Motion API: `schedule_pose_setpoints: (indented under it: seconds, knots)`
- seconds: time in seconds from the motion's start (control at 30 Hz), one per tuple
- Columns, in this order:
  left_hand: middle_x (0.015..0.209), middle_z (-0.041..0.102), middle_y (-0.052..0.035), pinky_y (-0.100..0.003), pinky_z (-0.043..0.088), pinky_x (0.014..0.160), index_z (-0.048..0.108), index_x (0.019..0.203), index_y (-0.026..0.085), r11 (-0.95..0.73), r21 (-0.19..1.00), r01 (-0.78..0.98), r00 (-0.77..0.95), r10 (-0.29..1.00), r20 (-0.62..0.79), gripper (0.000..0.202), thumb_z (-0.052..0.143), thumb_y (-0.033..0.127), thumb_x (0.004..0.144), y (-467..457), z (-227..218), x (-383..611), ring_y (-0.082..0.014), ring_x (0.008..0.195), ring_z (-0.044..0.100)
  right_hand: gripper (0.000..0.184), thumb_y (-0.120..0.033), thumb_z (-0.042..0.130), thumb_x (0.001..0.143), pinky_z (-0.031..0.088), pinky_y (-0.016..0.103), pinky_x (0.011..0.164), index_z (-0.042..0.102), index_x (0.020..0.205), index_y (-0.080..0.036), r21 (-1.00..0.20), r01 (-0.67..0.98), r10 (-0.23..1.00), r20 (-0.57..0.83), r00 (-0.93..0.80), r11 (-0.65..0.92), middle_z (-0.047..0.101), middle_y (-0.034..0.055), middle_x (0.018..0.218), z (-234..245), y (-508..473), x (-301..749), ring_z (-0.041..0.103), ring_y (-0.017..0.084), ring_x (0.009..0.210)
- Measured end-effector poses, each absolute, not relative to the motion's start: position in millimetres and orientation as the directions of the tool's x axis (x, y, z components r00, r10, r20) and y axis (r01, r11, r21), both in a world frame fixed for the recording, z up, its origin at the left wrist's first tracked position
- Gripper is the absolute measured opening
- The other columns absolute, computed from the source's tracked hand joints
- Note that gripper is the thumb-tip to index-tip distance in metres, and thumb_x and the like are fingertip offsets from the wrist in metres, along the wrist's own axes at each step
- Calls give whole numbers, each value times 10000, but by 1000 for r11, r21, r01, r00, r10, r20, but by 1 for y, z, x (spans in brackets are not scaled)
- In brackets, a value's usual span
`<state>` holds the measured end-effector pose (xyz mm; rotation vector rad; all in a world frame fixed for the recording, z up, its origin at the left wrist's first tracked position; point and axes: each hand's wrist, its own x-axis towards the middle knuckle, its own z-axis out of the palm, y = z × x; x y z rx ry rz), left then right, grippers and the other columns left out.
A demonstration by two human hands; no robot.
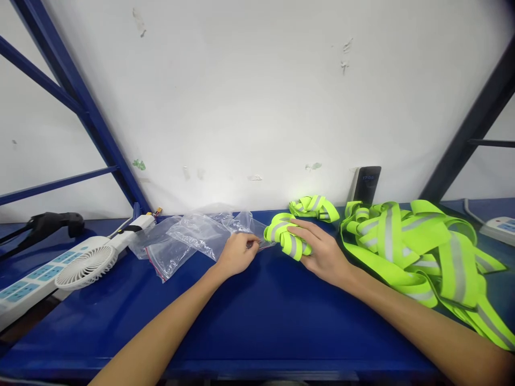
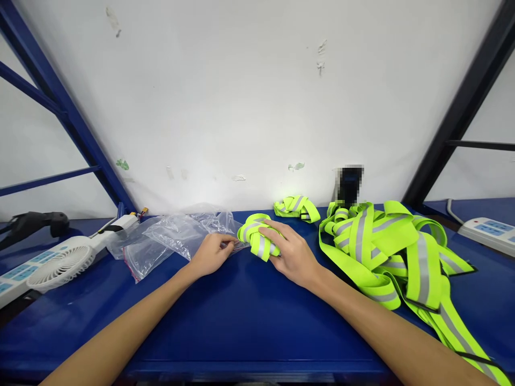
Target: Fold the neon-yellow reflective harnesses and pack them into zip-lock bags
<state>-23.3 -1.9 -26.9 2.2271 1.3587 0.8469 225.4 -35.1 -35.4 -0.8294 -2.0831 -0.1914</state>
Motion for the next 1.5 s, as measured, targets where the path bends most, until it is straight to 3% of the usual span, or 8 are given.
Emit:
schedule_pose_setpoints:
  seconds: [0.07,0.17,0.43,0.73,0.87,1.0,1.2,1.5]
  knots:
    - [889,763,-48,-330,509,795,747,869,216,-407,689,600,302,913,276,242,529,180,771,1,-30,-23,-221,822,691,539,-119,605,822,519,465,1002,547,1337,-266,-141,644,491,772,-403,752,593,126,1345,-37,-34,224,581,297,1231]
    - [831,748,-57,-337,538,788,713,833,197,-356,752,554,252,933,256,152,584,201,753,3,-34,-24,-219,790,698,546,-118,595,828,517,468,1007,538,1350,-267,-110,665,484,773,-410,739,593,122,1348,-39,-32,224,576,296,1235]
    - [849,687,-60,-292,522,705,683,688,175,-466,644,607,271,883,384,160,575,235,790,-5,-37,-17,-183,762,643,613,-29,542,776,497,482,1048,548,1353,-235,61,647,389,755,-528,760,591,106,1375,-44,-34,226,539,306,1278]
    - [741,648,-15,-235,481,608,622,762,169,-509,708,490,101,840,534,225,508,297,908,-12,-39,-10,-139,681,607,640,39,494,676,498,478,1045,604,1276,-156,263,598,328,639,-696,757,616,124,1347,-48,-41,216,563,306,1251]
    - [773,626,-17,-221,479,608,626,798,175,-536,721,440,84,824,561,218,515,314,925,-17,-39,-10,-138,723,600,650,42,497,656,501,476,1024,595,1267,-157,256,602,390,562,-729,757,578,162,1381,-45,-45,209,567,316,1246]
    - [832,625,-24,-238,485,678,632,839,182,-596,673,438,169,790,590,225,489,312,953,-18,-38,-10,-142,783,593,655,24,498,682,517,463,974,567,1298,-186,173,674,530,491,-691,718,477,191,1465,-39,-47,206,556,316,1255]
    - [827,616,-23,-279,456,747,619,862,188,-654,537,533,233,723,650,219,455,282,972,-13,-39,-12,-146,779,572,622,19,486,731,522,462,938,558,1313,-186,122,746,640,435,-633,654,560,158,1380,-33,-47,204,588,306,1177]
    - [750,663,-6,-288,421,684,629,747,195,-516,437,737,258,812,524,155,557,253,872,-12,-21,-10,-154,710,584,594,19,580,740,446,512,1053,550,1309,-149,281,543,471,286,-835,791,588,116,1366,-26,-56,196,488,353,1298]
